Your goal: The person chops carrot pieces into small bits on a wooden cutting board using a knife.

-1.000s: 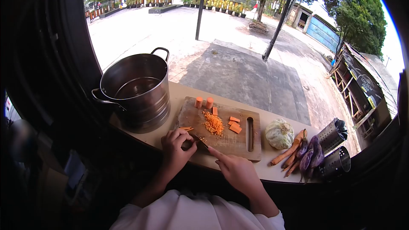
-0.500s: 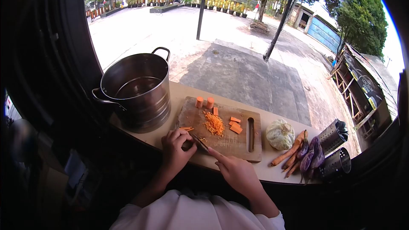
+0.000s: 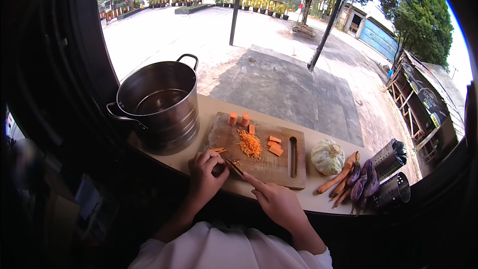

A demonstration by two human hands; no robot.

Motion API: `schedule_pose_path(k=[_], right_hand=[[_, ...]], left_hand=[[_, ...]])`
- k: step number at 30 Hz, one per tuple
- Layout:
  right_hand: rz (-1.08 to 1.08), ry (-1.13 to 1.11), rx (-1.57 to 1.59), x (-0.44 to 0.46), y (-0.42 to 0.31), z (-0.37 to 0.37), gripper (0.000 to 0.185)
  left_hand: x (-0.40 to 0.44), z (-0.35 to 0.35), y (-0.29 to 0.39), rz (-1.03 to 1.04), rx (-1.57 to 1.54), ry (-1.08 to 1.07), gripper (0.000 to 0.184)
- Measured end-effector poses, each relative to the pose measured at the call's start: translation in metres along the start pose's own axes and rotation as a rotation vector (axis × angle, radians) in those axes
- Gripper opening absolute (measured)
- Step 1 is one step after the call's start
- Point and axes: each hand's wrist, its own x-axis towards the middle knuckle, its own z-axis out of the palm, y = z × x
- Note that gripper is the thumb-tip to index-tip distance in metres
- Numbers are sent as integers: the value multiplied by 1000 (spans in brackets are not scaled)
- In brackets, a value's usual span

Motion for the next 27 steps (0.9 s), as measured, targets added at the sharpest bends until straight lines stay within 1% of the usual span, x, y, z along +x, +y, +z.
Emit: schedule_pose_path(k=[6, 13, 16, 19, 27], right_hand=[[-29, 21, 20, 7, 8, 12, 53], [-35, 47, 71, 4, 5, 5, 55], [6, 20, 43, -1, 0, -2, 56], [-2, -5, 21, -2, -1, -2, 55], [-41, 39, 4, 5, 3, 12, 52]], left_hand=[[1, -1, 1, 4, 0, -2, 20], [1, -6, -1, 38, -50, -11, 16], [2, -7, -1, 40, -60, -23, 17], [3, -9, 0, 21, -91, -29, 18], [3, -6, -3, 13, -78, -28, 20]])
